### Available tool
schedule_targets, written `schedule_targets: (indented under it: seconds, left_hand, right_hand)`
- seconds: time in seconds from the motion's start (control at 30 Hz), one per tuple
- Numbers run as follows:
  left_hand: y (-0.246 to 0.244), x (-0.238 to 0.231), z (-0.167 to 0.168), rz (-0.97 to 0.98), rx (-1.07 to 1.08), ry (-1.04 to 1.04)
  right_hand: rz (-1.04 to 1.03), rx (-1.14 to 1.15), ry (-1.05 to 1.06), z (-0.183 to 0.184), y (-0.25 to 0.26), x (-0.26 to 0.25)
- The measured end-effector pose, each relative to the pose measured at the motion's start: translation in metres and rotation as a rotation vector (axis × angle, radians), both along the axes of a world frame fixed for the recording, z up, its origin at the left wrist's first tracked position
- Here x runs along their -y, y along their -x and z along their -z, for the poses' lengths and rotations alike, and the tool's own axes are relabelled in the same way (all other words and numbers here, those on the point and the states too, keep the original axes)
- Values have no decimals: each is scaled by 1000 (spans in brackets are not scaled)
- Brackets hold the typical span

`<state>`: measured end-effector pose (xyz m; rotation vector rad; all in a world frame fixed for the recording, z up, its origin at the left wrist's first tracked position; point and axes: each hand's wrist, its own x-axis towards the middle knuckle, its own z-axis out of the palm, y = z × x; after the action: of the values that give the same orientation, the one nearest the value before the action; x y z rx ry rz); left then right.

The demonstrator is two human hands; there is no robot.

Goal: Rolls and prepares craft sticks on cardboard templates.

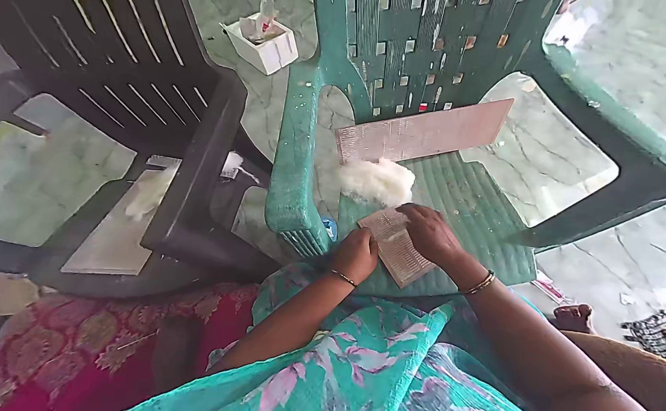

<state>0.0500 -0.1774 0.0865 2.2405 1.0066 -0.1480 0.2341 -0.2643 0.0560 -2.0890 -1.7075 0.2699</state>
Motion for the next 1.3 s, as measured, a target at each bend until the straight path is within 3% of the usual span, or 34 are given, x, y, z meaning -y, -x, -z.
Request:
schedule_targets:
  seconds: [0.13,0.27,0.4,0.53,0.63,0.9,1.17,1.3]
  left_hand:
    - [1,1,4,44,6,-22]
    - [9,7,1,87,4,20]
    - [13,14,-7,163,-57,130]
    - [14,14,-5,150,-13,108]
    - [13,9,-4,93,12,41]
    - [5,1,0,76,-86,-61]
    - [10,16,-8,224,-114,90]
    - [12,23,-11,250,-106,109]
  right_hand:
    - [-190,82,428,-2,15,0]
    - [-255,100,516,-12,19,35]
    - [-279,118,499,-18,14,79]
    - [-192,78,371,-19,5,94]
    - [-136,98,401,-23,5,70]
    - [-279,149,396,-1,13,-11]
    - [-358,143,523,-16,16,65]
    - [-389,119,426,-22,8,95]
